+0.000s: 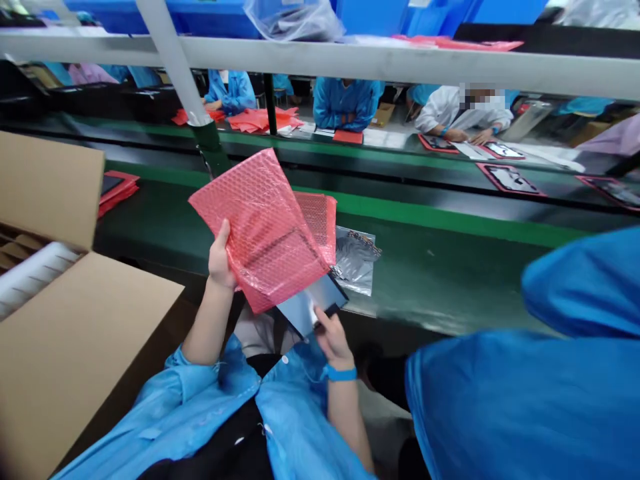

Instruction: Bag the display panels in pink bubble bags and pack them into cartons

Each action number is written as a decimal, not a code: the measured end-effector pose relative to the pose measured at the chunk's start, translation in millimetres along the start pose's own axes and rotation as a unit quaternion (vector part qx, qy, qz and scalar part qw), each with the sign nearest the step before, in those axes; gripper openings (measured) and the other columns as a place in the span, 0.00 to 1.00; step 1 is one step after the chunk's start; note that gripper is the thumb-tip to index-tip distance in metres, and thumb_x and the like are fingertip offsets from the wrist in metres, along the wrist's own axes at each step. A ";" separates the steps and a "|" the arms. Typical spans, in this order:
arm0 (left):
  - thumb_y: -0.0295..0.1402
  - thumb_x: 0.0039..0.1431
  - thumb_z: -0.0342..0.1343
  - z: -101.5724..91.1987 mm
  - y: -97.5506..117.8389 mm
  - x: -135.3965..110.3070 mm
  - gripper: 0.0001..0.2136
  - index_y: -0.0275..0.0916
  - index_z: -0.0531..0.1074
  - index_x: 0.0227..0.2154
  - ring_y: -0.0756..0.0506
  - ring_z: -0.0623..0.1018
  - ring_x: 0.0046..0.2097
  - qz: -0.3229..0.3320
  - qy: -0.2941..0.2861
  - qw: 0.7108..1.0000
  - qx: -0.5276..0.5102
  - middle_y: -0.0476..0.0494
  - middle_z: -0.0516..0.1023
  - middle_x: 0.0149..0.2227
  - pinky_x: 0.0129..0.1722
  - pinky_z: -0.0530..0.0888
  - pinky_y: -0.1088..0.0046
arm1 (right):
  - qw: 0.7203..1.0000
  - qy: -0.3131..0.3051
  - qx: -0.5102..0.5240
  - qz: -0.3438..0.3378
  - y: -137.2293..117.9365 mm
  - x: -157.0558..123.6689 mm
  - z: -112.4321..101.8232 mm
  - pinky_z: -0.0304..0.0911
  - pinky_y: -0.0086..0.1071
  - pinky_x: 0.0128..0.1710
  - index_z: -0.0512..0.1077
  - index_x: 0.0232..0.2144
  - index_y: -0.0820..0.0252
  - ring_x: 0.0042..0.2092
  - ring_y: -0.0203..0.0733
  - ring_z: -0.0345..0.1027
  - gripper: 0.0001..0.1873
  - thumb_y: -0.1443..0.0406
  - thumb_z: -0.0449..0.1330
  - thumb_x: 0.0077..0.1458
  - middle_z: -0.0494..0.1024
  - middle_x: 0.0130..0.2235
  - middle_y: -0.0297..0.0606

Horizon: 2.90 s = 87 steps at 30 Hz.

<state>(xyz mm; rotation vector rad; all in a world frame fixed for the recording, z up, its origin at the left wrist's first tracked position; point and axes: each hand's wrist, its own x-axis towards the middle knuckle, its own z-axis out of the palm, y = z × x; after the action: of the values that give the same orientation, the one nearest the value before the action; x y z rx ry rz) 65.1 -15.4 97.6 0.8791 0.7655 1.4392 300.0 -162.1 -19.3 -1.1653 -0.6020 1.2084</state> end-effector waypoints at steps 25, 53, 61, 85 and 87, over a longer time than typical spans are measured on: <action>0.44 0.72 0.58 -177.4 -56.7 24.4 0.23 0.41 0.71 0.64 0.35 0.73 0.71 0.126 0.219 0.892 0.374 0.29 0.74 0.69 0.73 0.69 0.50 | 0.732 -0.245 -0.455 -0.444 -43.8 87.4 158.6 0.58 0.56 0.77 0.74 0.70 0.45 0.74 0.56 0.65 0.26 0.61 0.58 0.73 0.74 0.72 0.39; 0.48 0.78 0.48 -149.0 -61.9 -13.8 0.23 0.42 0.75 0.64 0.37 0.76 0.68 0.164 0.125 0.876 0.437 0.35 0.80 0.65 0.74 0.68 0.50 | 0.930 0.001 -0.124 -0.346 -57.1 106.7 161.7 0.73 0.54 0.66 0.73 0.65 0.57 0.64 0.53 0.77 0.27 0.49 0.50 0.77 0.82 0.62 0.46; 0.46 0.79 0.48 -148.8 -56.5 -19.5 0.22 0.45 0.73 0.67 0.37 0.75 0.70 0.154 0.089 0.865 0.470 0.37 0.78 0.68 0.75 0.68 0.49 | 0.976 -0.119 0.183 0.007 -1.2 86.7 201.5 0.73 0.52 0.68 0.71 0.41 0.52 0.55 0.45 0.84 0.14 0.67 0.71 0.57 0.87 0.47 0.36; 0.39 0.79 0.49 -147.7 -52.9 -29.2 0.18 0.49 0.79 0.62 0.32 0.69 0.75 0.257 -0.009 0.749 0.611 0.40 0.77 0.70 0.76 0.61 0.39 | 0.922 -0.033 -0.333 -0.194 -6.8 73.6 45.3 0.65 0.35 0.34 0.79 0.61 0.57 0.32 0.41 0.65 0.26 0.51 0.61 0.69 0.73 0.32 0.33; 0.41 0.78 0.52 -144.6 -55.0 -33.0 0.16 0.50 0.81 0.60 0.32 0.73 0.72 0.253 -0.038 0.755 0.604 0.42 0.80 0.66 0.75 0.62 0.38 | 0.883 0.068 -0.398 -0.238 -27.7 83.5 3.1 0.67 0.38 0.40 0.82 0.52 0.60 0.35 0.44 0.69 0.23 0.51 0.57 0.70 0.78 0.35 0.39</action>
<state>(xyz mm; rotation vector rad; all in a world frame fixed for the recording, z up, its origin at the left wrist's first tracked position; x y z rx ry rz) -33.5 -38.5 -23.9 2.2635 1.5115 1.2169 333.8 -81.4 -10.1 -1.6289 -1.2607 0.4285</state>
